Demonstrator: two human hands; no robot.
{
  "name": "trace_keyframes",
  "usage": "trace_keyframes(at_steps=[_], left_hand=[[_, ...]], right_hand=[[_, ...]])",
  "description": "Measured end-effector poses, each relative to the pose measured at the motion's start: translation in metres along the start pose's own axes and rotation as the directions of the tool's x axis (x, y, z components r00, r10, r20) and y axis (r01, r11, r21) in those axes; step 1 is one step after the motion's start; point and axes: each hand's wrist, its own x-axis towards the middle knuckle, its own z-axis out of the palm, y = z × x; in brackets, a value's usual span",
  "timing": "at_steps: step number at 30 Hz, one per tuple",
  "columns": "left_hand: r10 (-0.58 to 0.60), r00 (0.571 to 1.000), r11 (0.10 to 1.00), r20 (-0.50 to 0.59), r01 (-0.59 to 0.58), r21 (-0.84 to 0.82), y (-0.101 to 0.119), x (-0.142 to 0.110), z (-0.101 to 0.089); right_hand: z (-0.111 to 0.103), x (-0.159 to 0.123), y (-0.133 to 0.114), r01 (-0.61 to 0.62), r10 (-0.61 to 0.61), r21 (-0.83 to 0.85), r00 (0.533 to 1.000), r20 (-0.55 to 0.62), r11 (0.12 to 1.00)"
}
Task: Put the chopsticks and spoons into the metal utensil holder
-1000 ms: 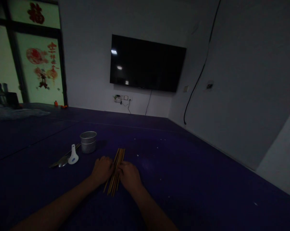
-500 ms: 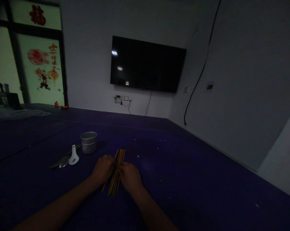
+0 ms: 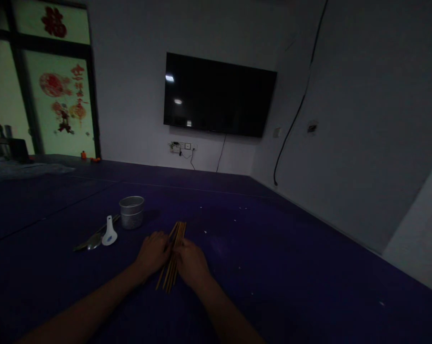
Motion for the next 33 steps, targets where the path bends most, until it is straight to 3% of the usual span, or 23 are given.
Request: trace_keyframes(at_steps=[13, 22, 33], left_hand=[[0.011, 1.0, 1.0, -0.006, -0.011, -0.016, 0.0, 0.0, -0.001], [0.079, 0.997, 0.996, 0.009, -0.079, 0.033, 0.005, -0.005, -0.008], [0.022, 0.999, 0.999, -0.039, -0.021, 0.024, 0.005, -0.005, -0.009]], right_hand=[[0.002, 0.0, 0.002, 0.037, -0.037, -0.001, 0.999, -0.038, 0.999], [0.002, 0.0, 0.003, 0.021, -0.021, -0.023, 1.0, -0.01, 1.0], [0.002, 0.0, 0.001, 0.053, -0.054, -0.05, 0.999, -0.007, 0.997]])
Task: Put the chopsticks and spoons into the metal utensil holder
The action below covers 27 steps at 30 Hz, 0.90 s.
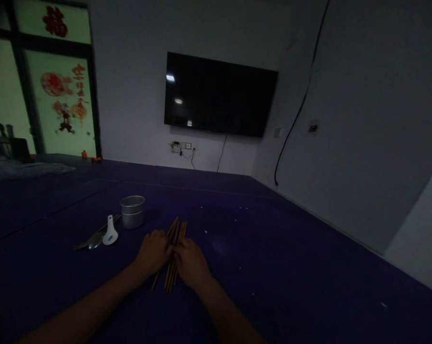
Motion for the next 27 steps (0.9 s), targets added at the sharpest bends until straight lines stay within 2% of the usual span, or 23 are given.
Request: trace_keyframes(at_steps=[4, 9, 20, 27], left_hand=[[-0.01, 1.0, 0.996, -0.012, 0.008, -0.09, -0.0001, 0.0016, 0.0016], [-0.023, 1.0, 0.99, 0.021, 0.025, -0.137, 0.0016, 0.0022, 0.0027], [-0.067, 0.993, 0.98, -0.102, 0.046, -0.192, -0.0039, 0.0061, 0.0056], [-0.082, 0.99, 0.977, -0.117, 0.057, -0.206, -0.0031, 0.0049, 0.0037]], right_hand=[[0.0013, 0.0002, 0.0011, -0.002, 0.002, -0.006, 0.999, -0.043, 1.0], [0.0005, 0.0002, 0.0004, 0.035, -0.035, -0.024, 0.999, -0.014, 0.999], [-0.0027, -0.0011, -0.0028, 0.001, -0.002, -0.029, 0.999, -0.034, 1.0], [0.0029, -0.0011, 0.0018, 0.076, -0.075, -0.077, 0.997, 0.012, 0.994]])
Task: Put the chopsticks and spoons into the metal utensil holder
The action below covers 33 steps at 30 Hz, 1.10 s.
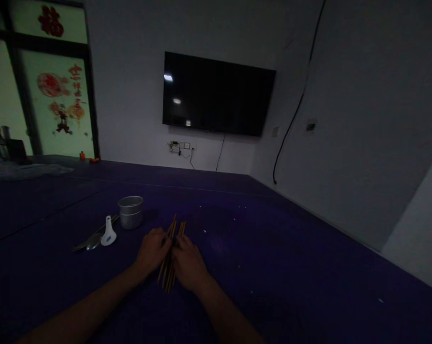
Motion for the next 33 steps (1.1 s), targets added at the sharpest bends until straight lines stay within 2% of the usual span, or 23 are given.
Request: trace_keyframes(at_steps=[4, 11, 18, 25, 33], left_hand=[[0.013, 1.0, 1.0, -0.015, -0.013, -0.015, -0.0009, 0.0008, 0.001], [0.015, 1.0, 1.0, 0.009, -0.015, -0.01, -0.0012, 0.0011, 0.0002], [0.045, 0.997, 0.999, 0.061, -0.046, 0.022, -0.0004, -0.0007, 0.0006], [0.106, 0.983, 0.989, 0.153, -0.12, 0.083, 0.0038, -0.0037, -0.0011], [0.109, 0.975, 0.986, 0.193, -0.131, 0.106, 0.0054, -0.0048, -0.0023]], right_hand=[[-0.0012, 0.0004, 0.0002, -0.037, 0.037, -0.002, 0.999, -0.019, 0.999], [0.0014, -0.0003, -0.001, -0.028, 0.028, 0.02, 1.0, 0.006, 0.999], [-0.007, 0.0027, -0.0028, -0.07, 0.074, 0.051, 0.995, -0.074, 0.996], [-0.0053, 0.0025, 0.0009, -0.171, 0.173, 0.048, 0.983, -0.064, 0.984], [-0.0039, -0.0002, -0.0003, -0.149, 0.15, 0.018, 0.989, -0.017, 0.989]])
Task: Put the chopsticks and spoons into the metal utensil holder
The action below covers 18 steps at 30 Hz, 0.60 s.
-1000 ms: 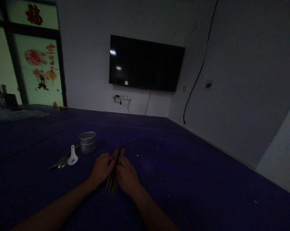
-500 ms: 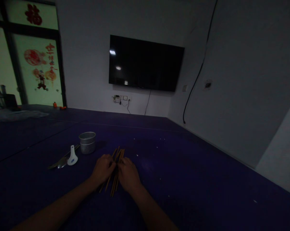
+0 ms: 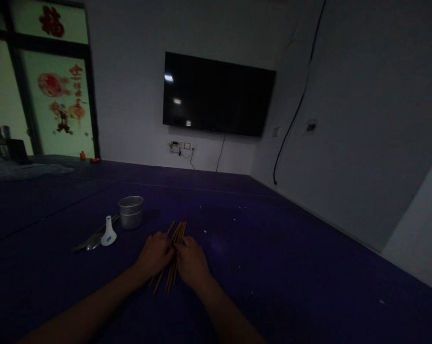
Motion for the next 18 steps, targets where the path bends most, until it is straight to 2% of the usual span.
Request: trace_keyframes(at_steps=[11, 18], left_hand=[[-0.014, 1.0, 1.0, -0.007, 0.014, -0.007, -0.0018, 0.0007, 0.0031], [-0.052, 0.997, 0.998, -0.063, 0.05, -0.03, -0.0013, 0.0003, -0.0006]], right_hand=[[0.0044, -0.0046, 0.0003, -0.031, 0.034, -0.053, 0.997, 0.069, 0.998], [0.005, -0.0019, 0.0015, -0.049, 0.051, -0.045, 0.998, 0.041, 0.998]])
